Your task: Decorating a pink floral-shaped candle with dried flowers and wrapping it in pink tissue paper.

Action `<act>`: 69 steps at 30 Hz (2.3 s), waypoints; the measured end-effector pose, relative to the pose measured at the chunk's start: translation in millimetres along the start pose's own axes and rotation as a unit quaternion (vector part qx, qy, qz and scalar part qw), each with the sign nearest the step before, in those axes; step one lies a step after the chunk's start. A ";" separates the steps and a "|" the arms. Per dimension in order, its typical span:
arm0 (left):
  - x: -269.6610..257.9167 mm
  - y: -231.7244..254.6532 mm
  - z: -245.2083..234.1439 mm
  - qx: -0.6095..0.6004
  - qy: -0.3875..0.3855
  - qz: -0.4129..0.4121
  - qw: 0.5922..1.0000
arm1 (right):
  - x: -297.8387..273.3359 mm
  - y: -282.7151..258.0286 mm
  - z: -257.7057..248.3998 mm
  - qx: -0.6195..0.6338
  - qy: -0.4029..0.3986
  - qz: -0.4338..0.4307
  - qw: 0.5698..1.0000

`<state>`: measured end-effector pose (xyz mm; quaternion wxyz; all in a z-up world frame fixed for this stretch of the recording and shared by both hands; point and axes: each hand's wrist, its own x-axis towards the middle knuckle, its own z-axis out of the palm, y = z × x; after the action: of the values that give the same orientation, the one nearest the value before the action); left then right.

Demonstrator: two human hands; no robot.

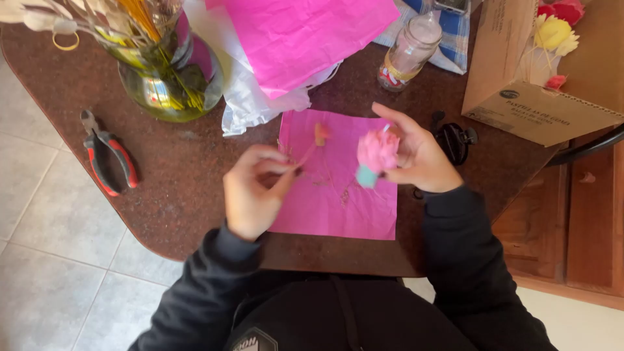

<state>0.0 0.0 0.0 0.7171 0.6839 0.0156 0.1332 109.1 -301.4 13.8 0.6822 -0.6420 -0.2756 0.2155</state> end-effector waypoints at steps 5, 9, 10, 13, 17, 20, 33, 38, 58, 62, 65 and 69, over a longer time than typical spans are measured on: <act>-19.9 16.2 -18.5 0.141 0.010 -0.015 0.990 | 21.1 10.6 33.9 -0.179 0.081 -0.036 0.980; -30.0 10.3 -21.6 0.197 -0.061 0.045 0.978 | 25.8 16.5 40.5 -0.250 0.069 -0.035 0.965; -29.8 12.1 -22.3 0.196 -0.060 0.044 0.978 | 26.0 17.4 41.4 -0.250 0.068 -0.034 0.965; -27.3 14.5 -23.3 0.260 -0.123 0.181 0.940 | 28.2 17.8 42.3 -0.248 0.056 -0.038 0.966; -24.1 7.3 -21.2 0.309 -0.176 0.221 0.908 | 28.9 14.7 43.2 -0.273 0.055 -0.030 0.960; -22.5 1.7 -20.8 0.325 -0.173 0.227 0.902 | 28.1 12.7 42.7 -0.285 0.049 -0.025 0.957; -19.4 3.0 -28.7 0.346 -0.158 0.229 0.896 | 19.5 -18.0 29.9 -0.272 0.011 -0.046 0.961; -21.8 15.3 -36.6 0.341 -0.133 0.219 0.904 | -16.7 -29.9 -14.4 -0.395 0.146 -0.061 0.905; -19.3 49.3 -77.9 0.344 -0.070 0.248 0.903 | -31.9 34.1 -34.7 -0.782 0.179 0.039 0.596; -19.1 50.7 -79.5 0.346 -0.060 0.244 0.904 | -29.1 19.5 -29.2 -0.758 0.217 -0.017 0.615; -19.7 53.3 -86.8 0.356 -0.051 0.255 0.898 | -37.3 -2.8 -30.8 -0.759 0.261 -0.054 0.594; -17.1 71.6 -100.3 0.349 -0.007 0.265 0.899 | -49.7 -47.7 -53.8 -0.694 0.320 -0.131 0.631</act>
<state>-49.2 96.5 61.4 0.3710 0.8700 -0.1255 0.2996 103.8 -378.3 55.1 0.1015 -0.9116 -0.1896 -0.3505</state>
